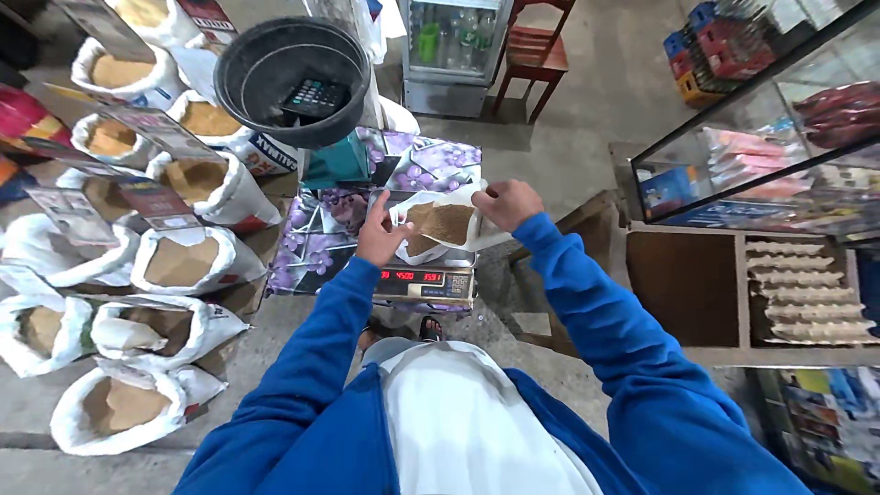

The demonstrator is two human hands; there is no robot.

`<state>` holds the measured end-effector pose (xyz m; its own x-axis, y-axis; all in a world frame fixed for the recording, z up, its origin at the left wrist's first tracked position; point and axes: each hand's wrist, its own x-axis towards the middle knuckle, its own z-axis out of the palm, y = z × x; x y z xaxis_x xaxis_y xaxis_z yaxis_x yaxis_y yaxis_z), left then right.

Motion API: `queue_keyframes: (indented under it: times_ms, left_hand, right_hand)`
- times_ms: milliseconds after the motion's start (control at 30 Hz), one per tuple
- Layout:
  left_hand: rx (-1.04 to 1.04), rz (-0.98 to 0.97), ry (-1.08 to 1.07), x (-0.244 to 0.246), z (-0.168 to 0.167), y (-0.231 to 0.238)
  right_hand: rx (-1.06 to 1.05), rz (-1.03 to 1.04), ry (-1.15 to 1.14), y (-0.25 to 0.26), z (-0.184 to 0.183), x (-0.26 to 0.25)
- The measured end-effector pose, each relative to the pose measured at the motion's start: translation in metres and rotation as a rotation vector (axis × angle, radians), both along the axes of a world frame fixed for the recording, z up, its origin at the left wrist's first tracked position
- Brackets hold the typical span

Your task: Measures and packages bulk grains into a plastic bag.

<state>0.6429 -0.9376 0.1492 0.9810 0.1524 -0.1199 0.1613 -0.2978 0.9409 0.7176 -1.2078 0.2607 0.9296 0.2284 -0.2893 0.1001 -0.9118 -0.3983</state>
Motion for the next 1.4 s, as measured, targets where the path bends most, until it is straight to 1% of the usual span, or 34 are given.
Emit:
queue_keyframes:
  times_ms: [167, 400, 500, 633, 1033, 1400]
  left_hand:
    - [0.107, 0.076, 0.023, 0.0, 0.006, -0.009]
    - [0.139, 0.196, 0.09, 0.003, 0.011, -0.015]
    - [0.139, 0.229, 0.156, 0.006, 0.014, -0.015]
    - [0.118, 0.251, 0.197, 0.011, 0.011, -0.014]
    - [0.119, 0.251, 0.18, 0.01, 0.008, -0.015]
    - [0.124, 0.206, 0.183, 0.006, 0.009, -0.018]
  right_hand:
    - [0.068, -0.044, -0.032, -0.01, 0.003, -0.007]
    - [0.139, -0.055, -0.118, -0.018, 0.013, -0.015]
    - [0.079, -0.05, -0.096, -0.014, 0.018, -0.017]
    - [0.055, -0.067, -0.08, -0.014, 0.016, -0.018]
    - [0.036, -0.045, -0.087, -0.02, 0.014, -0.015]
    - [0.154, -0.092, -0.106, -0.035, 0.002, -0.017]
